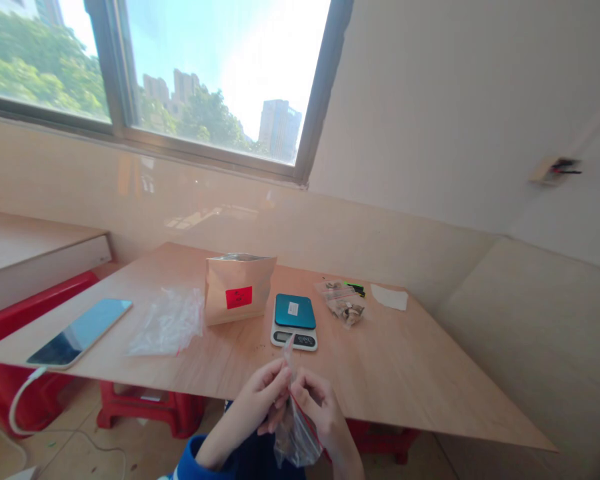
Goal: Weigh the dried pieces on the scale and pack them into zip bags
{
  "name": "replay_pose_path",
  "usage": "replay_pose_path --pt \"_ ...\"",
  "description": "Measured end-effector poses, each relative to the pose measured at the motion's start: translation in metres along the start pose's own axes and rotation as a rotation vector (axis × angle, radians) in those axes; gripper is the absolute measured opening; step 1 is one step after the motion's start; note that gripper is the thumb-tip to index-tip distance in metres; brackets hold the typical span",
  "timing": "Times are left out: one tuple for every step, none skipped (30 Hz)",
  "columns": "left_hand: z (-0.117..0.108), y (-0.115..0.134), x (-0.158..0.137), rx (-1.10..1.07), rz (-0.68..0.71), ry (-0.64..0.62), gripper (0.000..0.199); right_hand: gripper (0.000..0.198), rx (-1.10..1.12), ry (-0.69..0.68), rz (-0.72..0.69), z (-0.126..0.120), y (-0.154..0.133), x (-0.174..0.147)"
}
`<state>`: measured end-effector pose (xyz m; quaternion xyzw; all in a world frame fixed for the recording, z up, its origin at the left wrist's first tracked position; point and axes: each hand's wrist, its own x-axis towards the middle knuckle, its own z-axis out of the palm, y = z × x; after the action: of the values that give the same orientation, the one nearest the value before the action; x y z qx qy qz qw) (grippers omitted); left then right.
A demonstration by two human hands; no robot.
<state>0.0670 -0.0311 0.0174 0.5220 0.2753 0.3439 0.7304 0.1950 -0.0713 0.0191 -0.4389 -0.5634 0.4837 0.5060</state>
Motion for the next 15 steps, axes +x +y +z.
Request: replay_pose_path --pt "0.001 -0.001 0.001 0.019 0.045 0.043 0.051 0.041 0.030 0.037 0.007 0.002 0.000 0.002" --pt "0.002 -0.002 0.003 0.047 0.085 0.092 0.052 0.042 0.048 0.070 0.012 0.004 0.001 0.004" --pt "0.002 -0.003 0.004 0.081 0.117 0.138 0.052 0.042 0.055 0.116 0.011 0.005 0.001 0.006" --pt "0.001 -0.003 0.005 0.118 0.143 0.177 0.051 0.044 0.051 0.190 0.002 0.003 0.002 0.007" --pt "-0.001 -0.004 0.006 0.153 0.167 0.211 0.051 0.045 0.038 0.307 -0.018 -0.001 0.003 0.008" --pt "-0.005 -0.004 0.006 0.180 0.194 0.244 0.050 0.047 0.018 0.453 -0.043 -0.007 0.005 0.009" --pt "-0.009 -0.004 0.006 0.200 0.219 0.276 0.049 0.049 -0.009 0.601 -0.067 -0.015 0.006 0.008" --pt "-0.014 -0.004 0.005 0.212 0.236 0.300 0.049 0.051 -0.039 0.718 -0.080 -0.023 0.008 0.006" --pt "-0.019 -0.003 0.004 0.217 0.241 0.312 0.050 0.051 -0.064 0.782 -0.079 -0.031 0.009 0.004" --pt "-0.023 -0.003 0.003 0.217 0.227 0.301 0.051 0.051 -0.076 0.796 -0.070 -0.038 0.010 0.001" --pt "-0.026 -0.003 0.003 0.212 0.203 0.280 0.052 0.050 -0.069 0.782 -0.059 -0.042 0.010 -0.002" --pt "-0.028 -0.003 0.003 0.202 0.172 0.253 0.053 0.049 -0.043 0.767 -0.054 -0.044 0.009 -0.005" --pt "-0.030 -0.004 0.004 0.186 0.151 0.233 0.053 0.048 -0.001 0.769 -0.059 -0.043 0.007 -0.007" --pt "-0.030 -0.005 0.005 0.163 0.149 0.233 0.054 0.046 0.054 0.778 -0.067 -0.039 0.004 -0.008" --pt "-0.031 -0.008 0.007 0.131 0.160 0.244 0.054 0.044 0.117 0.782 -0.078 -0.033 -0.001 -0.008"
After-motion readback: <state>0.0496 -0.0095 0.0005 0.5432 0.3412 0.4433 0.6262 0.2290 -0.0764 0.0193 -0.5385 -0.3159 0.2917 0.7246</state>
